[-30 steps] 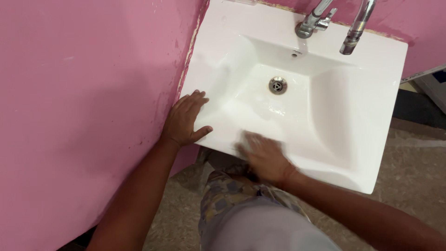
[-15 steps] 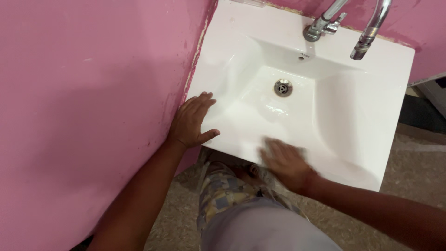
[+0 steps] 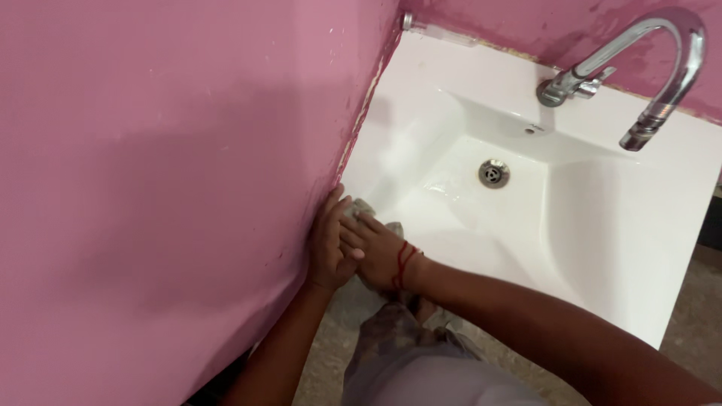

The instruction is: The person scrubs a white wall-mounted sink with a cloth, focusing on the basin, rim, and faucet. They repeatedly wipe the surfaces and rinse the cloth under running water from the faucet.

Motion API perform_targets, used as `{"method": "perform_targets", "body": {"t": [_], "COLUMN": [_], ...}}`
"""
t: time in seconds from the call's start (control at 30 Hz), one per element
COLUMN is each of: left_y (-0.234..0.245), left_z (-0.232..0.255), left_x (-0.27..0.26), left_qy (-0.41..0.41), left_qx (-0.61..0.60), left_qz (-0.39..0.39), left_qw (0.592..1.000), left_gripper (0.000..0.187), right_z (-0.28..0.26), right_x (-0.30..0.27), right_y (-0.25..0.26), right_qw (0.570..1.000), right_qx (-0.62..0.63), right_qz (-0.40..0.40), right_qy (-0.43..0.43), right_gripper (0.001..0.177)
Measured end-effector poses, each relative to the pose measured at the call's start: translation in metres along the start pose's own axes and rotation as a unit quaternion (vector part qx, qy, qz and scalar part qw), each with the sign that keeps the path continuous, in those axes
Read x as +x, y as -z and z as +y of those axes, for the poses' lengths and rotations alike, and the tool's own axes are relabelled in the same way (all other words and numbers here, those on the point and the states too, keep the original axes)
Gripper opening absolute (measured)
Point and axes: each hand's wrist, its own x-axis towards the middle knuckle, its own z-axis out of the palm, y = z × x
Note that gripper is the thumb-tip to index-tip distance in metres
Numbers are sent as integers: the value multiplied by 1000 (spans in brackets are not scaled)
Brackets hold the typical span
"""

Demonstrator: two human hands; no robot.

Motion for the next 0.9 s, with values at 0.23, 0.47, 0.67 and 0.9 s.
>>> {"method": "perform_targets", "body": {"t": [0.23, 0.47, 0.67, 0.9], "left_y": [-2, -6, -15, -15], "left_z": [-1, -3, -2, 0], "left_x": [12, 16, 18, 18], "left_qy": [-46, -57, -4, -1], "left_qx": [96, 152, 213, 235], "left_qz": [-36, -36, -85, -77], "left_qw": [994, 986, 973, 969], "left_gripper": [92, 94, 87, 80], "right_z": [30, 67, 171, 246], "right_x": [18, 39, 58, 84], "right_y": [22, 49, 75, 109], "right_qw": [995, 991, 972, 925], "right_qx": [88, -54, -113, -158], "right_qz": [-44, 86, 40, 86], "right_qy": [5, -85, -203, -333], "right_gripper": [65, 81, 84, 78]}}
